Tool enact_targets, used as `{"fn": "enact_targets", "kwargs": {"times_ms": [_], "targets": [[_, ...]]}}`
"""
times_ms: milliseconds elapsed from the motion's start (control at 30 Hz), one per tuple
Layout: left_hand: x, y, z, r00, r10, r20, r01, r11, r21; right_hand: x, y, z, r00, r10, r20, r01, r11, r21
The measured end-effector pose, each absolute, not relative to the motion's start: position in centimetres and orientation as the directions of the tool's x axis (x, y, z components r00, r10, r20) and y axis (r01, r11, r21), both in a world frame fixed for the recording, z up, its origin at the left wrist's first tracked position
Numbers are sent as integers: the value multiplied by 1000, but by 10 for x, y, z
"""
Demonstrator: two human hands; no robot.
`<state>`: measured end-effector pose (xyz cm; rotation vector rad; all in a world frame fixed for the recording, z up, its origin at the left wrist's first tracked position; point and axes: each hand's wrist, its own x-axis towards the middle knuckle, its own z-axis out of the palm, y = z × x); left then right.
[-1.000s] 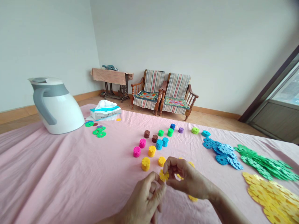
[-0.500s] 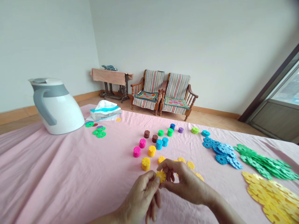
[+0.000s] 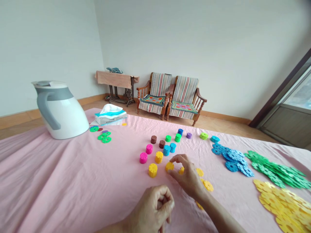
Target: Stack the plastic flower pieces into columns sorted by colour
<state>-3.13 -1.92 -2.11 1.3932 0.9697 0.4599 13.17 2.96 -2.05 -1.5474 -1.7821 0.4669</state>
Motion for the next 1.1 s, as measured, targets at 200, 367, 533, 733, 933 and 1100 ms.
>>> {"fn": "enact_targets", "kwargs": {"times_ms": [200, 367, 533, 733, 933, 1100], "targets": [[-30, -19, -19, 565, 777, -278, 266, 147, 953, 132, 31, -24, -22, 965, 261, 710, 199, -676], [-30, -19, -17, 558, 782, -277, 270, 145, 952, 134, 33, -27, -20, 964, 266, 710, 201, -675], [-31, -20, -15, 560, 783, -271, 270, 137, 953, 135, 36, -34, -32, 964, 265, 711, 208, -672], [-31, -20, -14, 566, 778, -273, 270, 139, 953, 134, 35, -31, -37, 963, 269, 707, 215, -674], [-30, -22, -15, 536, 801, -266, 269, 137, 953, 163, 39, -7, -51, 960, 276, 683, 236, -691], [-30, -23, -16, 536, 802, -262, 263, 136, 955, 190, 32, 3, -240, 965, 105, 777, 255, -575]]}}
